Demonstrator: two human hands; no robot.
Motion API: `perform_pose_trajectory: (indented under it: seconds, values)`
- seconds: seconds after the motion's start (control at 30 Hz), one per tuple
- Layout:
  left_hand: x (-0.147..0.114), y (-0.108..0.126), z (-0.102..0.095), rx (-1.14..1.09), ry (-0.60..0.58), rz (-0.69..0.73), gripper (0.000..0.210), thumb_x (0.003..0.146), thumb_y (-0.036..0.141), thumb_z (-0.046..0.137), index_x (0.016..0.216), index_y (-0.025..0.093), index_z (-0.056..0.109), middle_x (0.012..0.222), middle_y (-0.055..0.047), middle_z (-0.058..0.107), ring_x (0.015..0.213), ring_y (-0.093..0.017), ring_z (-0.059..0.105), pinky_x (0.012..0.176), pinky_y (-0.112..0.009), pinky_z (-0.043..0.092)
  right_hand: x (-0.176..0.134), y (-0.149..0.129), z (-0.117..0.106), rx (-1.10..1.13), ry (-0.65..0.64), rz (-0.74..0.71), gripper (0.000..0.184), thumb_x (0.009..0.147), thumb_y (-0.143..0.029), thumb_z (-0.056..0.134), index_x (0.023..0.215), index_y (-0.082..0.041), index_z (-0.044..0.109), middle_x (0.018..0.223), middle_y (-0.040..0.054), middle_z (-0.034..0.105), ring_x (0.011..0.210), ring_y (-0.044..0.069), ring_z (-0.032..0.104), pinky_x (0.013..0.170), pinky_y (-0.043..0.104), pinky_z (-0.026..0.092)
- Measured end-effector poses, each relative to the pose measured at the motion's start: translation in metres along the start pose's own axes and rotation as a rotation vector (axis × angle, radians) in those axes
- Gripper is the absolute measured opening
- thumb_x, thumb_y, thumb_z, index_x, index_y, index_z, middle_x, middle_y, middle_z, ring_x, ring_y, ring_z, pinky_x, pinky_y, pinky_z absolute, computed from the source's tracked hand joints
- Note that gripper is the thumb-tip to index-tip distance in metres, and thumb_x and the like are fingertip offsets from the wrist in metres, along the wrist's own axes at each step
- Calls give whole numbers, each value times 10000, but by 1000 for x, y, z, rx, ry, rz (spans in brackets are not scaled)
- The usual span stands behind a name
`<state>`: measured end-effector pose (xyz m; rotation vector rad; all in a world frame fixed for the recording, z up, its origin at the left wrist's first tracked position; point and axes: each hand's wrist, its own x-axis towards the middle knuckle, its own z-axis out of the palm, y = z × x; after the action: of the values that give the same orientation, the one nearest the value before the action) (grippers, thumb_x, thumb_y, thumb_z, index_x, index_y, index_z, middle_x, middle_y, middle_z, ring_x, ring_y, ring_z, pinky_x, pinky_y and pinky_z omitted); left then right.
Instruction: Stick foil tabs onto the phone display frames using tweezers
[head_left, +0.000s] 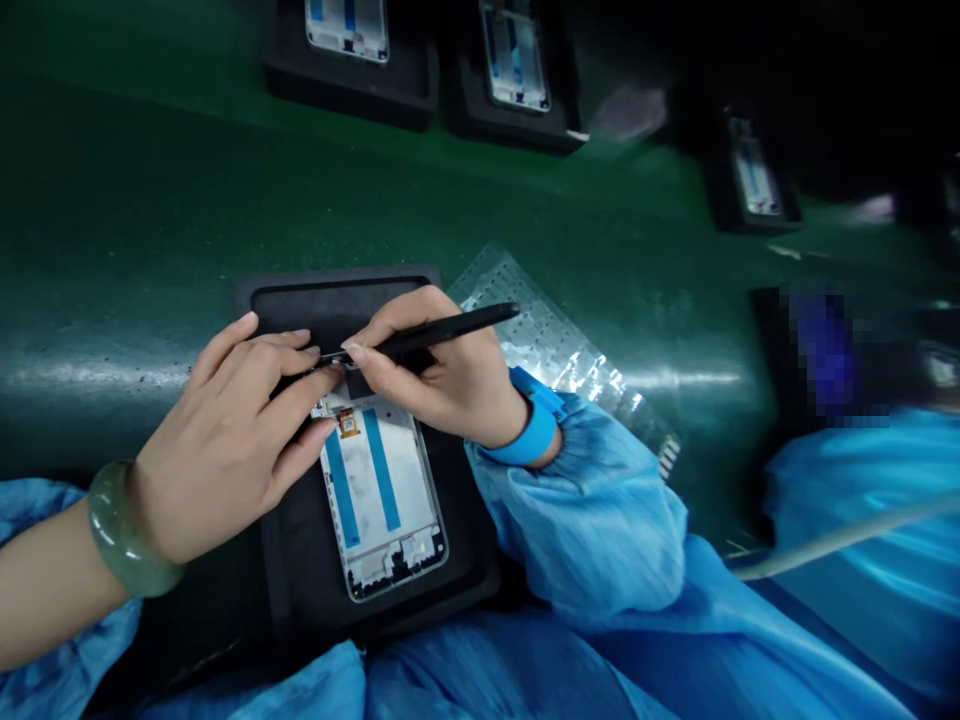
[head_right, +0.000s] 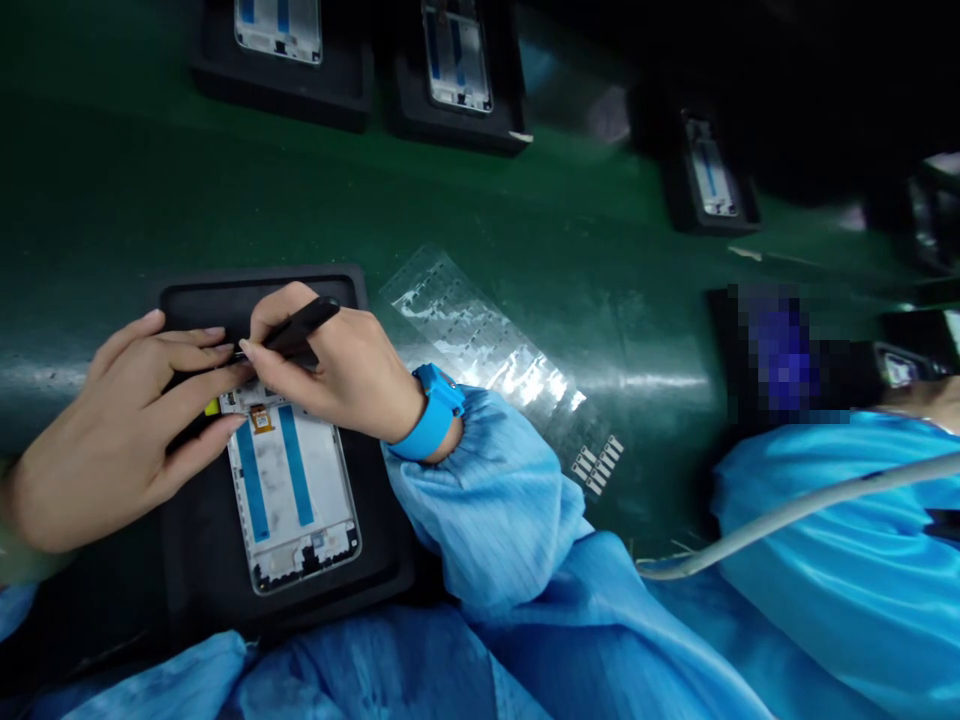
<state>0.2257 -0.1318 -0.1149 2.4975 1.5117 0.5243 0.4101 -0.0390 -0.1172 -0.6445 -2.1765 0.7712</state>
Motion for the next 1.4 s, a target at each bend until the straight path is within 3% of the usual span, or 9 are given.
perform_pose_trajectory:
  seconds: [0.23,0.4,0.7,0.97,1.4]
  values:
    - [0,0,-1,1,-4,-1,335,870,226,508,1179,105,551,1117,-151,566,1206,-294,487,1121,-519,270,0,4,2,171,-70,15,87,836,-200,600,889,-161,543,854,10,630,796,108,648,714,246,548]
    - [0,0,-1,0,2,-2,326,873,231,508,1170,106,558,1119,-148,568,1205,-293,486,1115,-522,276,-1,6,3,238,-13,12,139,815,-171,622,927,-155,540,874,13,625,819,115,662,719,249,552]
    - [0,-1,1,4,7,1,354,874,243,505,1200,114,551,1113,-141,566,1202,-287,488,1117,-517,276,2,-2,0,61,33,72,68,831,-203,603,871,-179,553,818,-20,641,720,86,644,652,209,531]
    - [0,-1,1,-2,6,-1,350,880,242,499,1199,110,556,1111,-141,568,1198,-288,489,1107,-529,284,3,-1,2,-62,47,11,86,826,-215,621,869,-181,554,786,-44,627,694,69,618,630,193,510]
    - [-1,-2,0,2,3,10,370,876,245,497,1219,114,543,1101,-142,565,1202,-297,487,1106,-531,281,2,-1,1,-25,5,21,88,838,-224,616,885,-173,562,823,-22,640,718,87,635,632,209,523]
